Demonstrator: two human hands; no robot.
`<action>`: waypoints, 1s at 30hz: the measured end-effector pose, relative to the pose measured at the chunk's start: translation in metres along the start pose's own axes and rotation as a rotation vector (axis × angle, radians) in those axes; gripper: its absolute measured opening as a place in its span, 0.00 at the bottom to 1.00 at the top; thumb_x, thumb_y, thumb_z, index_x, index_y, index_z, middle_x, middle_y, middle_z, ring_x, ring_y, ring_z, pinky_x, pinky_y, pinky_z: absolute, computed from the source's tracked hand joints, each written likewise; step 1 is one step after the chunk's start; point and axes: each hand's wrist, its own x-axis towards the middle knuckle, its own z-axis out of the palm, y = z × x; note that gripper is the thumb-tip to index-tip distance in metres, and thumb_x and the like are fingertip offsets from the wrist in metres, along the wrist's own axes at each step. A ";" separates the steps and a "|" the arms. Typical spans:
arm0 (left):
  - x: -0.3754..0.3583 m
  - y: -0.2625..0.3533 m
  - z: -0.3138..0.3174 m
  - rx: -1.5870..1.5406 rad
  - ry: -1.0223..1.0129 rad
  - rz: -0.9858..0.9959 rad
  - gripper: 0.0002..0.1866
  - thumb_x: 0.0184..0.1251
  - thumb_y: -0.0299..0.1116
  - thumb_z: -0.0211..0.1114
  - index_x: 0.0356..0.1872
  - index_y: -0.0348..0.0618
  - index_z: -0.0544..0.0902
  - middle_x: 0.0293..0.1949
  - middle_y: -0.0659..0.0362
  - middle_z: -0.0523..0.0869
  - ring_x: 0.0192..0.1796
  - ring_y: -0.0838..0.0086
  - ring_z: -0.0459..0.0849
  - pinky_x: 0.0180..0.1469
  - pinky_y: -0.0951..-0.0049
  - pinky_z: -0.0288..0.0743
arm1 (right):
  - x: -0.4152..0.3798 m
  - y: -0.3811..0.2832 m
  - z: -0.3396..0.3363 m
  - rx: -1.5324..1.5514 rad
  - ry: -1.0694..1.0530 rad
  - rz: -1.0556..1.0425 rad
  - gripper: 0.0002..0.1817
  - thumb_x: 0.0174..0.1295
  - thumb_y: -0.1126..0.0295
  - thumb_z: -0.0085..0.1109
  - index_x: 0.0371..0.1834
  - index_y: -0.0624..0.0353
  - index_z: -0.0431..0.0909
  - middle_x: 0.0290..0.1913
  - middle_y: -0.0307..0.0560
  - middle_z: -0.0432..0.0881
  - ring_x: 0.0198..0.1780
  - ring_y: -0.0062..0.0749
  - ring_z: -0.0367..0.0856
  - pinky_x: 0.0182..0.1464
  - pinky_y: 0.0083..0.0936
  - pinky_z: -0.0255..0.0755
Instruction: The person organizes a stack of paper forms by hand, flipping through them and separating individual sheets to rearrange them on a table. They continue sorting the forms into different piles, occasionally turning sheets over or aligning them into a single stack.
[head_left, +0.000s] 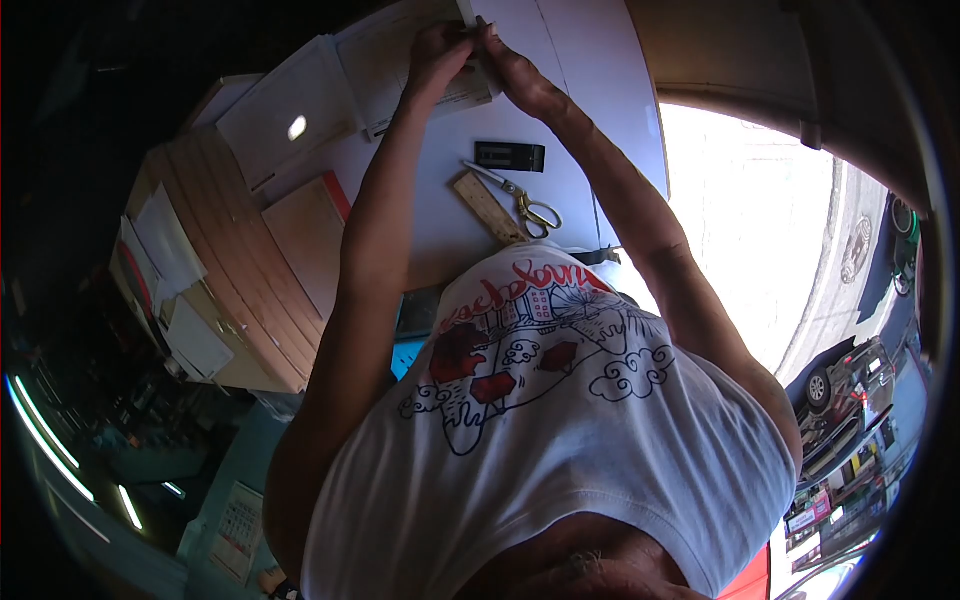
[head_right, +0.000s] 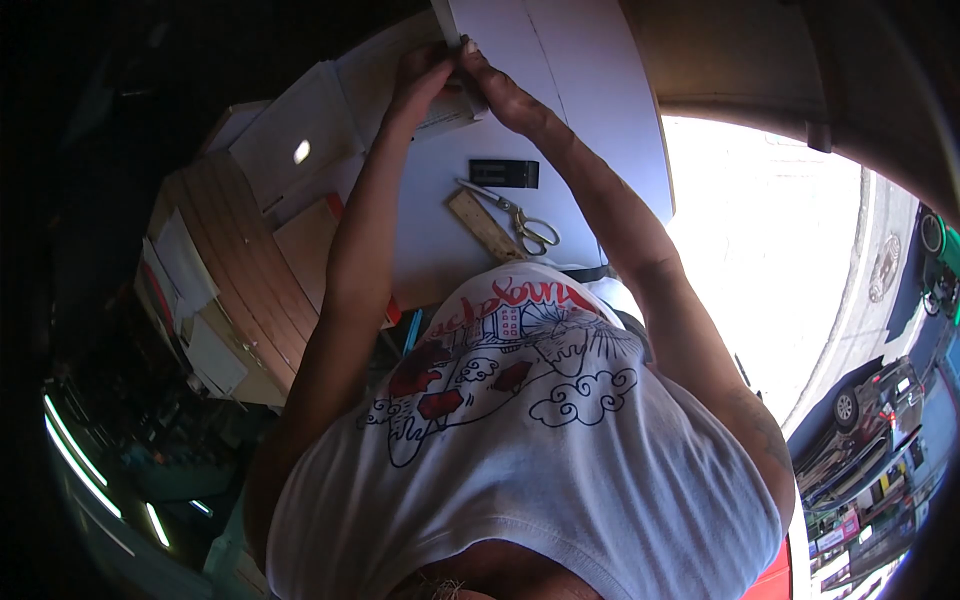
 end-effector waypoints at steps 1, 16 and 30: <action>0.007 -0.010 -0.001 0.005 0.001 0.025 0.18 0.64 0.42 0.66 0.47 0.39 0.82 0.40 0.59 0.84 0.41 0.74 0.83 0.41 0.69 0.80 | 0.003 0.006 -0.002 -0.001 0.008 0.017 0.47 0.65 0.30 0.25 0.76 0.57 0.45 0.75 0.55 0.50 0.75 0.47 0.47 0.74 0.44 0.44; 0.017 -0.072 -0.038 -0.669 0.044 -0.191 0.18 0.64 0.34 0.65 0.52 0.38 0.78 0.48 0.58 0.82 0.54 0.69 0.77 0.60 0.65 0.68 | -0.029 0.018 -0.079 0.570 0.211 0.027 0.50 0.62 0.31 0.38 0.73 0.66 0.50 0.66 0.61 0.68 0.68 0.54 0.63 0.68 0.47 0.58; 0.006 -0.076 -0.077 -0.607 0.030 -0.205 0.18 0.67 0.32 0.62 0.55 0.36 0.76 0.52 0.57 0.81 0.56 0.70 0.78 0.60 0.69 0.70 | -0.024 0.039 -0.098 0.557 0.068 0.064 0.45 0.65 0.33 0.31 0.69 0.62 0.62 0.64 0.53 0.72 0.64 0.48 0.69 0.64 0.45 0.60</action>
